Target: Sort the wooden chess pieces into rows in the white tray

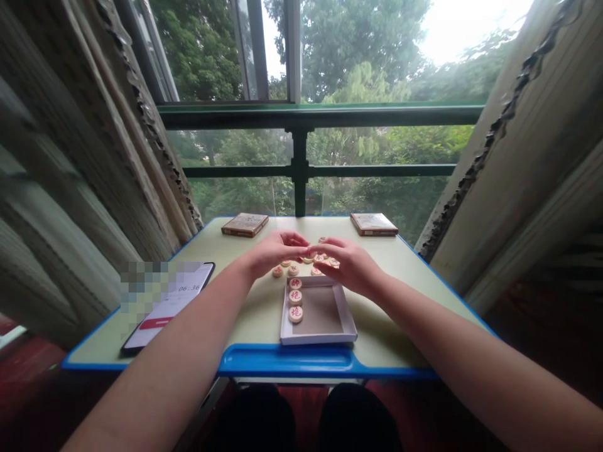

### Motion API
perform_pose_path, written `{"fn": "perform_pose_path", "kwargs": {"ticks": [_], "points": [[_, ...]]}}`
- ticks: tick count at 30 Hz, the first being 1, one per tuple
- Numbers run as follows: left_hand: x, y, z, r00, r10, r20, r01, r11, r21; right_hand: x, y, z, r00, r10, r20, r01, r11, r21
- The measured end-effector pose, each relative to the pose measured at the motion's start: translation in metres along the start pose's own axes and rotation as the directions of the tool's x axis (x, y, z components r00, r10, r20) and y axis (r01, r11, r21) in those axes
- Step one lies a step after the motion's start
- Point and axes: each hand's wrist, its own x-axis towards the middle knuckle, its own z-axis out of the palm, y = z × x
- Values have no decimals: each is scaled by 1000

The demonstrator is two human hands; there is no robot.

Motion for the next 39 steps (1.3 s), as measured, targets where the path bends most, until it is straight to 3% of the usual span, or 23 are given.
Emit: {"fn": "perform_pose_path", "kwargs": {"ticks": [10,13,17,21,25,30,39], "points": [[-1,2,-2,993,-50,110,61,993,-99,0,-5,-3,994,-29,-105,42,991,129],[0,3,-6,999,-44,5,45,992,-119,-1,-11,-6,998,-29,-49,37,985,167],[3,1,-13,977,-47,-206,20,991,-132,-4,-24,-8,973,-140,185,86,958,273],[6,-2,-17,975,-81,-207,57,991,-119,-8,-36,-7,929,-219,298,105,929,355],[8,-6,-14,980,-75,-186,71,997,-29,-10,-42,-3,912,-249,327,129,929,347],[10,-9,-12,970,-2,-245,30,993,113,-8,-45,0,907,-279,316,186,938,293],[14,-13,-14,924,130,-361,-29,962,270,-9,-47,1,913,-247,325,171,954,245]]}}
